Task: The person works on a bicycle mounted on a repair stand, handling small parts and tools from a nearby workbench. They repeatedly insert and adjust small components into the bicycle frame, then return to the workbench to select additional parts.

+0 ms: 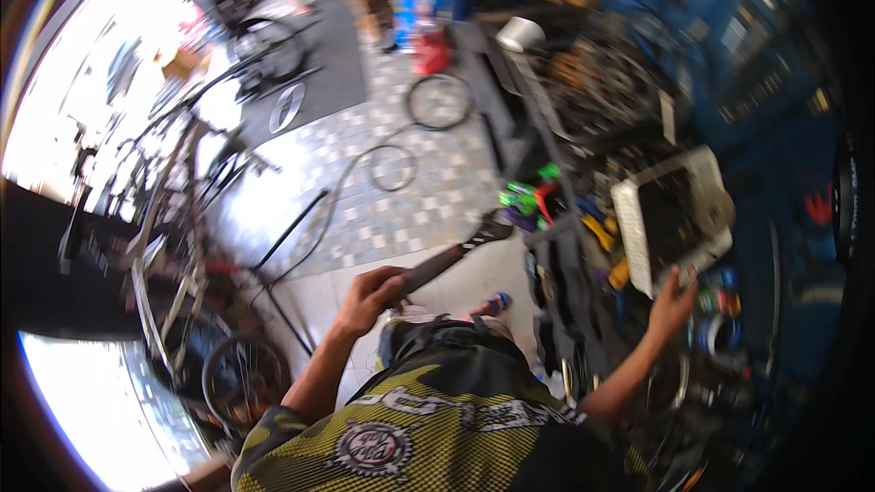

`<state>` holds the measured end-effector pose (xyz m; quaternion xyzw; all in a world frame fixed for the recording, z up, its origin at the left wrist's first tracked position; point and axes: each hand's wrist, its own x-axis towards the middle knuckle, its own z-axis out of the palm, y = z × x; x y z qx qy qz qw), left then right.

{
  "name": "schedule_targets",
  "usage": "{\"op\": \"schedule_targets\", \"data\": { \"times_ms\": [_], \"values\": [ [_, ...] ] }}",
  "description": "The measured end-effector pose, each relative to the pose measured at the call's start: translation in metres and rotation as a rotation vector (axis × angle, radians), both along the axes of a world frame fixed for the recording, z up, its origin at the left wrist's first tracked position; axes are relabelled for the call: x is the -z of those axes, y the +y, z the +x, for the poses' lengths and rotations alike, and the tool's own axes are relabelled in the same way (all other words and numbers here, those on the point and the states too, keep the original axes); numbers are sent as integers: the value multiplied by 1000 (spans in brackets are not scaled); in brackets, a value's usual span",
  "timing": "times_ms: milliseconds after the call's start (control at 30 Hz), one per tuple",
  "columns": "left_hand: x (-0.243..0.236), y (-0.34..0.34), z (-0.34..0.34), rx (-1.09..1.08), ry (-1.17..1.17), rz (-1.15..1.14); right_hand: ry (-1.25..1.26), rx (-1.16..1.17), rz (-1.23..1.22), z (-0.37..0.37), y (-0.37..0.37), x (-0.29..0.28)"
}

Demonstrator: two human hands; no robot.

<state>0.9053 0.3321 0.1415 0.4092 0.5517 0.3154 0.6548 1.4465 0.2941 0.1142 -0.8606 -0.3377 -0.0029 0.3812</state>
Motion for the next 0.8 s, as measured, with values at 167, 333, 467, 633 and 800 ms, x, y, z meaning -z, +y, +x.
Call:
{"op": "schedule_targets", "data": {
  "times_ms": [167, 333, 467, 633, 800],
  "values": [
    [-9, -35, -41, -113, -396, -91, 750, -701, 175, -175, 70, -27],
    [-7, -90, -118, -140, -856, -114, 1859, -1483, 352, -381, 104, -31],
    [8, -142, -196, -207, -976, -16, 1989, -1346, 144, -515, 101, -43],
    [8, -192, -283, -265, -504, 273, 1747, -1618, -32, -668, 79, -56],
    [2, -201, -339, -495, -152, 421, 1482, -1925, -190, -788, 34, -62]
  ]
}}
